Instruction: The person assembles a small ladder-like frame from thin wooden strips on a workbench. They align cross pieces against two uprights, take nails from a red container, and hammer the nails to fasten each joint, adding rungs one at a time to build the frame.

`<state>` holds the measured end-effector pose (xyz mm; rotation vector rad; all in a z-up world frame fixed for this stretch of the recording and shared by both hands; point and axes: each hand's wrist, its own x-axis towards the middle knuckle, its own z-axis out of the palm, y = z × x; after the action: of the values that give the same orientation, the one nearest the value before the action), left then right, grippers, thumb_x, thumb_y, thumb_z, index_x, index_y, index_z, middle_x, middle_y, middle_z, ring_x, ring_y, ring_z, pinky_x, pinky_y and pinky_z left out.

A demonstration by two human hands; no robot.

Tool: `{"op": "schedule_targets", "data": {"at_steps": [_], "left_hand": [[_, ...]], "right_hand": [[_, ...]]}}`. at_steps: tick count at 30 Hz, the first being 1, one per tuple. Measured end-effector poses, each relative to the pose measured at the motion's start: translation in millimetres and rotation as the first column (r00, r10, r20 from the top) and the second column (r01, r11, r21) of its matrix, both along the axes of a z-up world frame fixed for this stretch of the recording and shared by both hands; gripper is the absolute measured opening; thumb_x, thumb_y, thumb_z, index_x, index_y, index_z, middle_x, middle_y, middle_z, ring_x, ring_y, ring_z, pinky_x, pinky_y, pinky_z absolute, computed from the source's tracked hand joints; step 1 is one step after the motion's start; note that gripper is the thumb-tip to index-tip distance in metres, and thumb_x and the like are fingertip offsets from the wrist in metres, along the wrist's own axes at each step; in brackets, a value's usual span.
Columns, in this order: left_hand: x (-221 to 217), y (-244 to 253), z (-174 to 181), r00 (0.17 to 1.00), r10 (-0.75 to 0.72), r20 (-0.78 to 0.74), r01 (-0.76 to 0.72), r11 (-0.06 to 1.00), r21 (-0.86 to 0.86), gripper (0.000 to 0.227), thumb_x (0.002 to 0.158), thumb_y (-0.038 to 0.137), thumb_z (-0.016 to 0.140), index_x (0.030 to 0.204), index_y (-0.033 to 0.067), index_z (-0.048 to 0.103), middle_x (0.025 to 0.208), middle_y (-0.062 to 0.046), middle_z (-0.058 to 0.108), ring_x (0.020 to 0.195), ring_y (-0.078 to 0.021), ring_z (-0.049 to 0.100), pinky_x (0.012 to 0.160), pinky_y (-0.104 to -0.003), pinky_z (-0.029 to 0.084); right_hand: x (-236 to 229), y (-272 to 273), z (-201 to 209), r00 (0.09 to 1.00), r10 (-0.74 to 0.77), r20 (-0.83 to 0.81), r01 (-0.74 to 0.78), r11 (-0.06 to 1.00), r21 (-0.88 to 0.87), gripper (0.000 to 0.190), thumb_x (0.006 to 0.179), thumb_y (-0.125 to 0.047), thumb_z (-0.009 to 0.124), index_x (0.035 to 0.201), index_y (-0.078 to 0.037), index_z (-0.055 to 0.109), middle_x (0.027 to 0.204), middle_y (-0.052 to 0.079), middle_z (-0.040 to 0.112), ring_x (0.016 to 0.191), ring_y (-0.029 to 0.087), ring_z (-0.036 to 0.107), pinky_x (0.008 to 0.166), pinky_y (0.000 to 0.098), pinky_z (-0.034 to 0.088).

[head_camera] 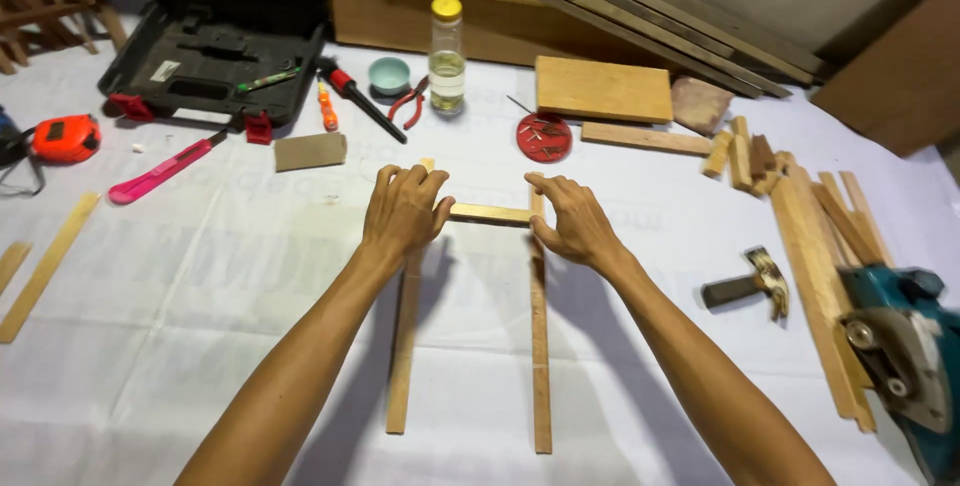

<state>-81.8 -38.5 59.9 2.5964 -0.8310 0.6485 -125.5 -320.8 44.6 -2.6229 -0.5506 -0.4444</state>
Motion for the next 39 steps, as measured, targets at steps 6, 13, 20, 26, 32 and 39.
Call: {"op": "schedule_targets", "data": {"at_steps": [6,13,20,26,32,39], "left_hand": [[-17.5,-131.8,-4.6,0.956,-0.288,-0.062,0.286,0.957,-0.037,0.032,0.085,0.025,0.076,0.111,0.0076,0.069,0.099,-0.012,0.071,0.097,-0.0284,0.067,0.107,-0.052,0.036],[-65.1,-254.2,4.0,0.850,-0.504,-0.154,0.522,0.844,0.124,0.033,0.085,0.031,0.075,0.109,0.0085,0.070,0.094,-0.014,0.071,0.092,-0.0318,0.069,0.113,-0.054,0.032],[-77.1,-328.9,-7.1,0.818,-0.526,-0.234,0.575,0.738,0.354,0.035,0.086,0.037,0.073,0.107,0.0085,0.070,0.096,-0.015,0.072,0.092,-0.0301,0.072,0.118,-0.055,0.025],[-96.2,-384.1,-3.5,0.759,-0.484,-0.435,0.643,0.661,0.387,0.047,0.087,0.049,0.071,0.109,0.0073,0.069,0.094,-0.013,0.073,0.086,-0.0300,0.073,0.124,-0.055,0.018],[-89.2,-434.3,-25.5,0.765,-0.509,-0.394,0.627,0.727,0.279,0.062,0.078,0.061,0.075,0.103,0.0046,0.070,0.088,-0.015,0.071,0.081,-0.0296,0.070,0.101,-0.049,0.038],[-95.7,-448.6,-61.9,0.753,-0.460,-0.471,0.562,0.822,0.095,0.052,0.072,0.049,0.082,0.096,0.0055,0.069,0.090,-0.014,0.069,0.078,-0.0304,0.067,0.078,-0.042,0.047]], "right_hand": [[-88.7,-89.3,27.1,0.939,-0.299,-0.169,0.289,0.954,-0.081,0.065,0.081,-0.019,0.072,0.142,-0.012,0.053,0.113,0.011,0.065,0.092,0.028,0.060,0.092,0.0438,0.046],[-180.1,-200.8,32.8,0.859,-0.497,-0.127,0.481,0.866,-0.134,0.064,0.081,-0.021,0.073,0.141,-0.010,0.054,0.118,0.016,0.065,0.113,0.034,0.059,0.099,0.0480,0.044],[-214.9,-273.5,35.0,0.792,-0.594,-0.142,0.583,0.804,-0.116,0.062,0.079,-0.019,0.077,0.136,-0.006,0.056,0.127,0.022,0.062,0.117,0.039,0.058,0.096,0.0490,0.045],[-201.5,-285.9,22.3,0.558,-0.661,-0.501,0.719,0.687,-0.104,0.057,0.086,-0.020,0.070,0.140,-0.008,0.057,0.087,0.021,0.074,0.088,0.037,0.072,0.084,0.0477,0.055],[-181.5,-305.0,0.6,0.616,-0.653,-0.441,0.707,0.705,-0.055,0.057,0.085,-0.022,0.075,0.135,-0.001,0.057,0.091,0.025,0.072,0.090,0.040,0.070,0.081,0.0495,0.056],[-167.3,-304.4,-5.0,0.509,-0.670,-0.541,0.765,0.640,-0.073,0.038,0.085,-0.022,0.070,0.120,-0.005,0.067,0.086,0.024,0.072,0.088,0.043,0.070,0.077,0.0526,0.055]]}}
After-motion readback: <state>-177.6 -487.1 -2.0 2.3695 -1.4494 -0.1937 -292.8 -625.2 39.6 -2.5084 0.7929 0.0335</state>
